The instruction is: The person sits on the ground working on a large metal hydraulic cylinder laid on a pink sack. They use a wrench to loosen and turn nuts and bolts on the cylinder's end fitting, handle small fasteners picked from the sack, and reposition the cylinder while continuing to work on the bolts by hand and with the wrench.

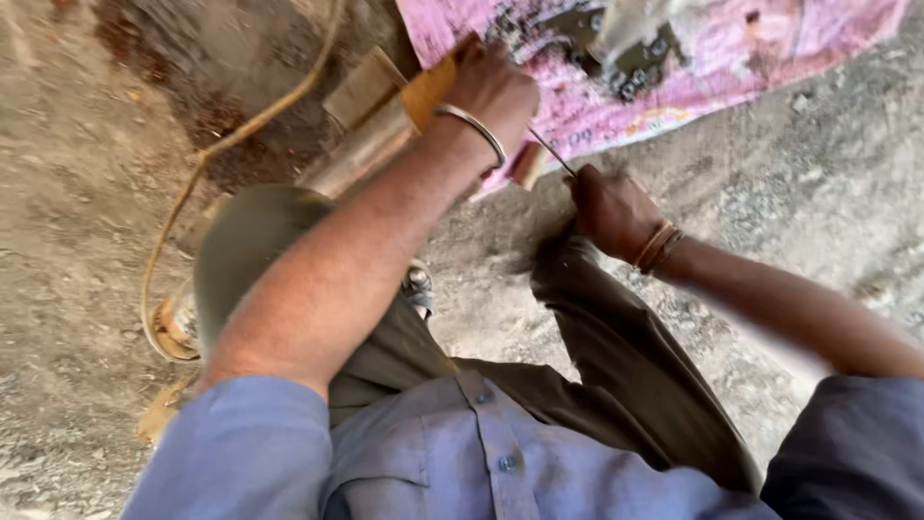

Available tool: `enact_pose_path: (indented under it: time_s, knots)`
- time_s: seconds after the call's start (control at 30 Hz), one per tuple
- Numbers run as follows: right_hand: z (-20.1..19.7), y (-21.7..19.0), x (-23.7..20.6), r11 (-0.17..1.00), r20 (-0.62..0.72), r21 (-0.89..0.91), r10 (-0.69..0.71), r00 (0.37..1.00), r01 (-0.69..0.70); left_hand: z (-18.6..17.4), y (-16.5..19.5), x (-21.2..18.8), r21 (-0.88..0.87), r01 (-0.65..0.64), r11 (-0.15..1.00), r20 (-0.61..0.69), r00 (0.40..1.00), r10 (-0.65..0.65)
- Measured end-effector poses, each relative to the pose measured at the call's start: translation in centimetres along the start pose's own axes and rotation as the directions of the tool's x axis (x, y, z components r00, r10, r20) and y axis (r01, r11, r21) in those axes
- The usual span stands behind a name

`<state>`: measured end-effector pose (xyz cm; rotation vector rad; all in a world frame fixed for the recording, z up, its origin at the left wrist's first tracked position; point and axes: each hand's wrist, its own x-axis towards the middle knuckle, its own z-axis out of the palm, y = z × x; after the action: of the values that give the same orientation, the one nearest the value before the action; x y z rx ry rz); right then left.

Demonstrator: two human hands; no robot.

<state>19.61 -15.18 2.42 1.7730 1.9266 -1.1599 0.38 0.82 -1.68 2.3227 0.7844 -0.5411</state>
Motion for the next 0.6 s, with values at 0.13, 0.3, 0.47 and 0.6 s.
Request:
enact_pose_path:
  time_s: [0.13, 0.3, 0.47, 0.6]
  knots:
    - [3.8, 0.7, 6.3, 0.998, -0.037, 0.066, 0.010, 0.999, -0.007, -1.4, -1.1, -0.1, -0.191, 0.124, 0.974, 0.029, 0.992, -0.121]
    - [3.8, 0.4, 9.3, 0.925, -0.610, -0.107, -0.350, 0.711, 0.363, -3.9, -1.4, -0.2, 0.006, 0.021, 1.000, 0.124, 0.992, -0.022]
    - [3.1, 0.0, 8.4, 0.900, -0.585, -0.185, -0.424, 0.691, 0.395, -2.5, 0.3, -0.9, -0.066, 0.048, 0.997, 0.025, 0.999, -0.046]
    - [3.4, -0.2, 9.7, 0.995, -0.566, -0.034, -0.100, 0.818, 0.099, -1.3, -0.3, -0.4, -0.099, 0.029, 0.995, -0.030, 0.999, -0.032]
